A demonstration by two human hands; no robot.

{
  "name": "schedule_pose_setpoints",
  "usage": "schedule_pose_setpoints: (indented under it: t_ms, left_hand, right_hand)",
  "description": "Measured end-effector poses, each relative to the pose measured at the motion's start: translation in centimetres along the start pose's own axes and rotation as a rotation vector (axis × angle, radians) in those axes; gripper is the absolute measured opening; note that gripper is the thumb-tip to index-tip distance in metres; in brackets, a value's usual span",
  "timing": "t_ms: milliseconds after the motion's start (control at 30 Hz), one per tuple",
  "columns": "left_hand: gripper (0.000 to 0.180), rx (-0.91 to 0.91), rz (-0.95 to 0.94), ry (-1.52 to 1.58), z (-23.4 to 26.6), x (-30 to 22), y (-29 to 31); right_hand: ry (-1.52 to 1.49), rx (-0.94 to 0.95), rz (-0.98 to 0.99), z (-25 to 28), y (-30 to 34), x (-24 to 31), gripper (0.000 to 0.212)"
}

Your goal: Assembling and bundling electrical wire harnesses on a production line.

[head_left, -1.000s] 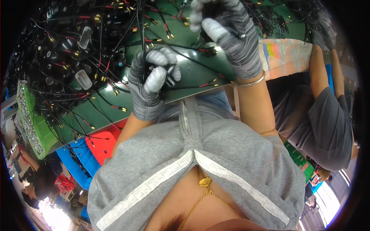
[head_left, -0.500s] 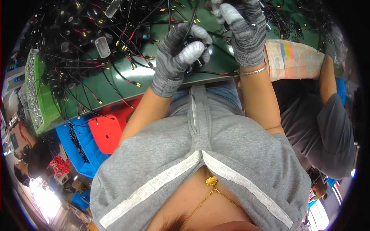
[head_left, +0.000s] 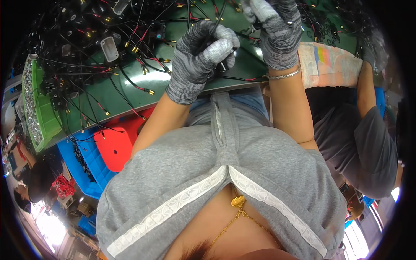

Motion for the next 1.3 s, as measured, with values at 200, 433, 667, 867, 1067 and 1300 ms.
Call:
schedule_pose_setpoints:
  t_ms: [200,433,667,867,1067,1300]
  left_hand:
    - [0.012,0.011,0.001,-0.029,0.3,0.0,0.1]
    - [0.014,-0.002,-0.058,-0.107,-0.2,0.3,0.4]
    - [0.016,-0.046,-0.035,0.046,0.0,0.1,0.7]
    - [0.02,-0.034,-0.022,-0.025,0.3,0.2,0.7]
    - [0.042,0.002,0.016,-0.064,0.3,0.0,0.5]
    - [0.028,-0.098,-0.226,-0.885,2.7,1.9,1.0]
  right_hand:
    - [0.011,-0.065,-0.008,-0.1,0.0,0.7,0.034]
    - [-0.035,-0.046,-0.001,0.5,-0.6,0.7,0.032]
    - [-0.08,0.014,0.014,0.4,-1.1,0.1,0.026]
    - [0.006,-0.008,-0.061,0.1,-0.4,0.1,0.026]
    - [0.149,0.146,0.077,0.6,-0.6,0.2,0.028]
    - [0.671,0.645,0.055,-2.0,-0.7,5.0,0.057]
Point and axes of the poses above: each hand's wrist, its own y-axis away from the middle knuckle, its own z-axis out of the back of the hand, x = y × z, the point moved 2 cm from there along -y, towards the middle knuckle
